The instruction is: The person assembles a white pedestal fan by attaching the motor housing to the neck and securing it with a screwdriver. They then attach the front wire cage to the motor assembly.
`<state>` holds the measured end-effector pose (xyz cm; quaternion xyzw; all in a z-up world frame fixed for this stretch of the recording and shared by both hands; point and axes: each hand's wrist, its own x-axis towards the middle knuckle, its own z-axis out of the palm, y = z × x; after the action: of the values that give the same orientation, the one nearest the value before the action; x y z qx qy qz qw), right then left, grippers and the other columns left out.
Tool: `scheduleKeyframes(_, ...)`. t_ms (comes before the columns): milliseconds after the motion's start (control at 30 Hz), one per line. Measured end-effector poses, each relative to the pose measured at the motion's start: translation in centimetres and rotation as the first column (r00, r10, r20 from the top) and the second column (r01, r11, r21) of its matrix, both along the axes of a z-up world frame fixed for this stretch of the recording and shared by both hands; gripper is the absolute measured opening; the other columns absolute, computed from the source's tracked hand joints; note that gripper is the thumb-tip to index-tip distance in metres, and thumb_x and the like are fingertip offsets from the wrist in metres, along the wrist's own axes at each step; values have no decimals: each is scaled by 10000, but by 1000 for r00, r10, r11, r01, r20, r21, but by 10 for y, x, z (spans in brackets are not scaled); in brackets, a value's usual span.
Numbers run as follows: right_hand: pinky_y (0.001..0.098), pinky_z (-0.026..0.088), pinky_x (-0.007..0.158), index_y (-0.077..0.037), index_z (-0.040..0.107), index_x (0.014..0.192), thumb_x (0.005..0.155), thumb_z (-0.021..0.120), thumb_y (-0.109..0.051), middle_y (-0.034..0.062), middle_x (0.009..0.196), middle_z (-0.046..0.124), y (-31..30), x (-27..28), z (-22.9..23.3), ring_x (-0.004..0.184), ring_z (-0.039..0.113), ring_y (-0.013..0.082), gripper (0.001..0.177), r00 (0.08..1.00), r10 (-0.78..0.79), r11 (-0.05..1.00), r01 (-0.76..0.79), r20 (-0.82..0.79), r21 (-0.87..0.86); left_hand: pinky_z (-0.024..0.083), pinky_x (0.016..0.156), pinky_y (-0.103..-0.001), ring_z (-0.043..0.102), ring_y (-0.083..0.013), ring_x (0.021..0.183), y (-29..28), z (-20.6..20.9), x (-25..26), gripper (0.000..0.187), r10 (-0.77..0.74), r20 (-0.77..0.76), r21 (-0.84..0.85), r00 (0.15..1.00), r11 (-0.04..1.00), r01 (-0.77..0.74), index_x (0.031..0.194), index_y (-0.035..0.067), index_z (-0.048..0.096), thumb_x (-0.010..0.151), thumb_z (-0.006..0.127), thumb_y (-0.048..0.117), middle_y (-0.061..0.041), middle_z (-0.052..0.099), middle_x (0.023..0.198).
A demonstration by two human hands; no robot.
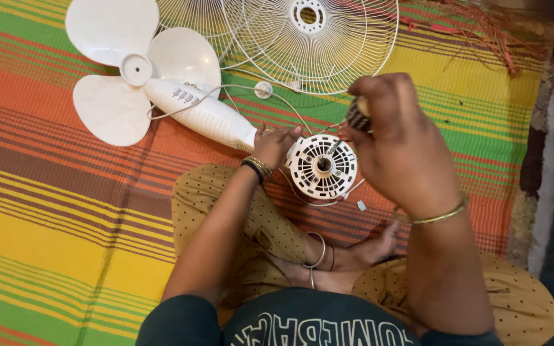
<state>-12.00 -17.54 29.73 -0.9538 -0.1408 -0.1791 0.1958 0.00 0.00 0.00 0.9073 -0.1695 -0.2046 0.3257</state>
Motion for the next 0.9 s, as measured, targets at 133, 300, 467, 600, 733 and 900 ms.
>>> scheduleKeyframes(133,476,533,711,-117,461,1346,896,804,-50,164,1192,537,9,-5,4,929,659,397,570,999,5,1000,-5,53,1,132,1322,-524,615,-186,1301,2,19,-29,582,201,199,-208,959,965,-159,1286,227,675,1030,278,565,-14,722,1249)
scheduleKeyframes(300,489,523,701,-113,459,1347,899,803,-36,171,1186,537,9,0,12,893,654,395,570,999,-29,999,28,22,22,92,1255,-600,341,-284,1535,9,46,-87,751,97,526,-324,845,941,94,1534,106,450,961,614,563,-110,453,1600)
scheduleKeyframes(467,440,548,845,-103,411,1411,918,744,-2,182,1307,501,0,3,17,1077,628,382,603,975,223,953,-218,0,208,84,1234,-602,275,-297,1536,5,57,-112,1055,-101,580,-148,808,963,227,1533,127,412,693,793,639,-79,387,1616)
scheduleKeyframes(600,400,539,963,-57,418,1437,925,617,79,164,1328,537,-20,4,15,1196,622,341,565,928,372,868,-341,-16,362,88,1264,-598,297,-290,1552,2,53,-115,996,-62,606,-167,793,965,203,1541,120,425,749,794,597,-70,406,1627)
scheduleKeyframes(733,366,512,806,-100,526,1294,910,884,-171,143,1092,594,-15,0,-16,955,641,271,529,985,-102,975,72,138,209,102,1262,-603,326,-291,1533,2,46,-116,964,-59,604,-175,795,963,205,1529,107,450,745,785,556,-81,427,1618)
scheduleKeyframes(900,360,504,790,-109,513,1312,870,917,-334,127,1116,593,-12,-2,-38,948,628,239,639,942,-270,946,221,200,238,120,1254,-596,376,-283,1504,2,47,-117,924,-20,605,-228,796,953,198,1494,89,492,760,788,565,-81,462,1587)
